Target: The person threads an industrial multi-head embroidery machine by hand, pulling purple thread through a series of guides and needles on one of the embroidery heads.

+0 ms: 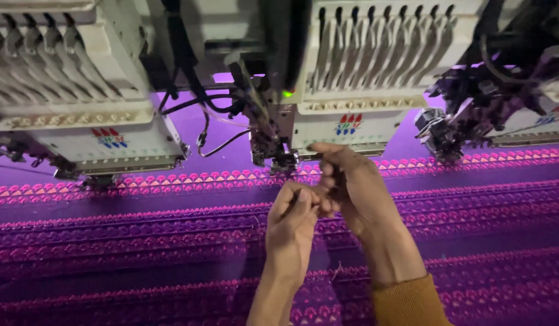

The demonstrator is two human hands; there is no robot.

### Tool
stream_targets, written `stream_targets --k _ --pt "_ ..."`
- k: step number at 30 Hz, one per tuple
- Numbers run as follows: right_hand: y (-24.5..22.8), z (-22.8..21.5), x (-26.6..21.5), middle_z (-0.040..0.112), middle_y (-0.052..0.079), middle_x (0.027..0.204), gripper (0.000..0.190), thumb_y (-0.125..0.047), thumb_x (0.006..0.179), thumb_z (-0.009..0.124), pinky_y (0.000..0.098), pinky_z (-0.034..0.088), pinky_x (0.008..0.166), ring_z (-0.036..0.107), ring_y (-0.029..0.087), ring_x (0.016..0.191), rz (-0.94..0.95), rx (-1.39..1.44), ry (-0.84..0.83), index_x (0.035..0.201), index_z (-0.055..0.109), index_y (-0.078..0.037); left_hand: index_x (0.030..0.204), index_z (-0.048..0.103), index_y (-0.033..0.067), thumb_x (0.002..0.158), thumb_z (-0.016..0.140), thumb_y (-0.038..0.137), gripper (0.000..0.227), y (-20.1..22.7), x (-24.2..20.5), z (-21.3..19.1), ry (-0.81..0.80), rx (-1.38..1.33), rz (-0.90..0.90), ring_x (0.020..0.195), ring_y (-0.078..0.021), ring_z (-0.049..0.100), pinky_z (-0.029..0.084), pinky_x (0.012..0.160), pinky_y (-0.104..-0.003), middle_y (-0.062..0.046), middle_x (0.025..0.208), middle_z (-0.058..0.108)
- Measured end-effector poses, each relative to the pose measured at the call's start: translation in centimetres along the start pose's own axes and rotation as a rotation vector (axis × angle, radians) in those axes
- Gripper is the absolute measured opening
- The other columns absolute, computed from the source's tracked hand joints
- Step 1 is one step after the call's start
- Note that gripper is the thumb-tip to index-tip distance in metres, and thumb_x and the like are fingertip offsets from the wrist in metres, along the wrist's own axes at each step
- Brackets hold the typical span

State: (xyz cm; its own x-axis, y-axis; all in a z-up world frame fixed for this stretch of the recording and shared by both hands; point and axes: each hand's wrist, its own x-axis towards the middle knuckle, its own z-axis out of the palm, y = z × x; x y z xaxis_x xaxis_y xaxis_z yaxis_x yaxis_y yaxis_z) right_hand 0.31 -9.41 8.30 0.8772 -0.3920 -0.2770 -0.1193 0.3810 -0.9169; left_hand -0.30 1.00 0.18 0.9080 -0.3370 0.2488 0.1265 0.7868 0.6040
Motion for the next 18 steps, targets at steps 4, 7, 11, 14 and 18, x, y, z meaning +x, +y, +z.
stream_targets --k 4,7,11,14,18 --pt "1.6 1.1 1.6 0.031 -0.003 0.053 0.019 -0.008 0.101 0.049 0.0290 0.014 0.028 0.024 0.009 0.035 -0.064 -0.025 0.146 0.097 0.068 -0.008 0.084 0.052 0.0059 0.100 0.057 0.012 0.018 -0.6 0.5 0.1 0.012 0.051 -0.010 0.076 -0.0203 0.050 0.040 0.074 -0.032 -0.007 0.077 0.050" --pt "2.2 1.6 0.8 0.030 0.003 0.036 0.015 -0.012 0.101 0.054 0.0301 0.016 0.026 0.025 0.014 0.024 -0.126 -0.069 0.109 0.088 0.059 -0.008 0.085 0.047 0.0083 0.103 0.057 0.016 0.022 -1.5 0.5 -1.0 -0.002 -0.004 -0.091 0.076 -0.0178 0.044 0.038 0.074 -0.031 -0.005 0.081 0.044" --pt "3.2 0.6 2.0 0.030 0.004 0.035 0.012 -0.010 0.101 0.057 0.0308 0.018 0.020 0.025 0.015 0.021 -0.215 -0.061 0.070 0.090 0.060 -0.008 0.086 0.046 0.0087 0.105 0.054 0.018 0.023 -1.4 0.6 -1.2 -0.035 0.049 -0.082 0.074 -0.0163 0.040 0.035 0.071 -0.030 -0.004 0.081 0.041" --pt "2.4 -0.7 1.3 0.035 0.005 0.035 0.014 -0.004 0.104 0.054 0.0321 0.028 0.016 0.034 0.017 0.020 -0.129 -0.030 0.009 0.093 0.063 -0.005 0.085 0.044 0.0106 0.105 0.054 0.017 0.023 -0.4 -0.3 -0.8 -0.047 -0.012 -0.168 0.073 -0.0157 0.042 0.036 0.070 -0.031 -0.004 0.078 0.041" --pt "-0.7 -2.7 0.2 0.045 0.001 0.059 0.027 -0.009 0.101 0.056 0.0254 0.030 0.044 0.038 0.011 0.048 -0.066 -0.390 -0.279 0.117 0.078 -0.004 0.083 0.047 0.0141 0.104 0.051 0.014 0.022 3.9 0.6 0.8 -0.227 0.400 -0.408 0.063 -0.0103 0.038 0.032 0.060 -0.027 0.000 0.072 0.045"
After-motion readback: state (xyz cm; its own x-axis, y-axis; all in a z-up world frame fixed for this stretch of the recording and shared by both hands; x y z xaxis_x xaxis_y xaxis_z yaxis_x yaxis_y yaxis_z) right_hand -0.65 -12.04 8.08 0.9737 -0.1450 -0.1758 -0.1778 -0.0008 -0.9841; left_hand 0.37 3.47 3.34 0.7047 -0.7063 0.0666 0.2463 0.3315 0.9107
